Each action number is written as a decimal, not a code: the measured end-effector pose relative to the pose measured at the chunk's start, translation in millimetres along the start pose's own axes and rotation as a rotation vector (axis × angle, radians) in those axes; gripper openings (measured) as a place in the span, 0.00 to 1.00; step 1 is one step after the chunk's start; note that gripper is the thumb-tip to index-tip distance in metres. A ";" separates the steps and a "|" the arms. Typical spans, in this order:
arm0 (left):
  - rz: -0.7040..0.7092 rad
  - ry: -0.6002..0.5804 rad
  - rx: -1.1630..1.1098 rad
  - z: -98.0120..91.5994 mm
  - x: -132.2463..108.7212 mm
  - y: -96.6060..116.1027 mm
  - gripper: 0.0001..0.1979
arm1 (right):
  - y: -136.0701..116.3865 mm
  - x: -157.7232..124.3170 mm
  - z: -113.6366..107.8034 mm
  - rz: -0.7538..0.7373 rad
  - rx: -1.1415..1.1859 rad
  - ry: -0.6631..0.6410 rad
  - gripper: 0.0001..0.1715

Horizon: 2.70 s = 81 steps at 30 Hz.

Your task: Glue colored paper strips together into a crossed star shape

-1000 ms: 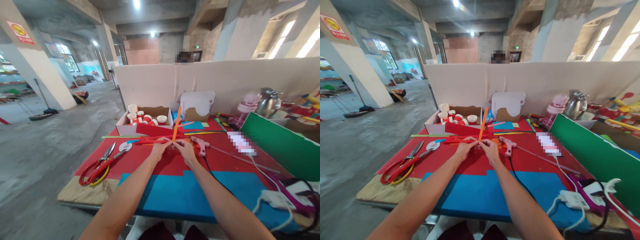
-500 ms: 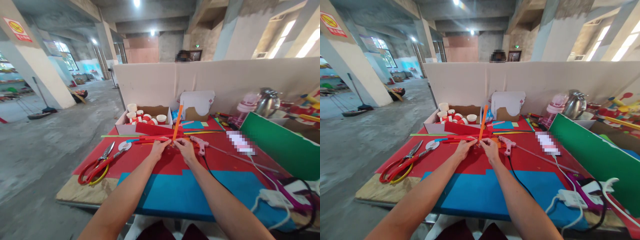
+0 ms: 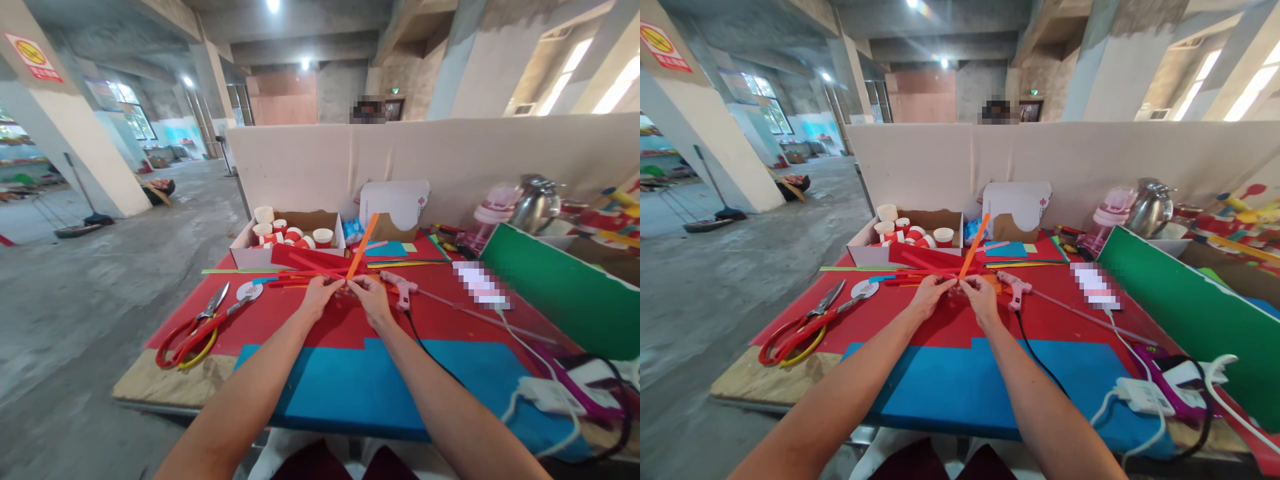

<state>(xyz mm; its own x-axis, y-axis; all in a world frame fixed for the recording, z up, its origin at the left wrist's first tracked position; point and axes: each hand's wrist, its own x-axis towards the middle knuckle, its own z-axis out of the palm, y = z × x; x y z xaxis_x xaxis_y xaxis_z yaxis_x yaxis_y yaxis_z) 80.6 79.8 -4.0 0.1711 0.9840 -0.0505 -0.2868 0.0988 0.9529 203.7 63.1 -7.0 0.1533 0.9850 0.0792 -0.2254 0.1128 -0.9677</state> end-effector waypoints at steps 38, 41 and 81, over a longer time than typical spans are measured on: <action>0.056 -0.039 0.105 -6.0 3.8 1.3 0.13 | -1.4 -0.7 -1.4 0.057 0.033 -0.103 0.17; 0.067 -0.033 0.063 -4.4 2.1 2.7 0.15 | -0.6 -1.8 -1.0 0.052 0.044 -0.116 0.18; 0.059 -0.024 0.104 -1.8 1.6 0.8 0.14 | 3.0 2.8 -1.3 0.008 -0.106 -0.096 0.11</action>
<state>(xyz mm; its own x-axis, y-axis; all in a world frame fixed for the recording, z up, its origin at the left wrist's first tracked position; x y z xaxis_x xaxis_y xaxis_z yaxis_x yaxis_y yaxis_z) 79.0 81.7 -3.9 0.1793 0.9837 0.0120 -0.1982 0.0241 0.9799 204.7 65.9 -10.0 0.0575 0.9944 0.0890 -0.1229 0.0955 -0.9878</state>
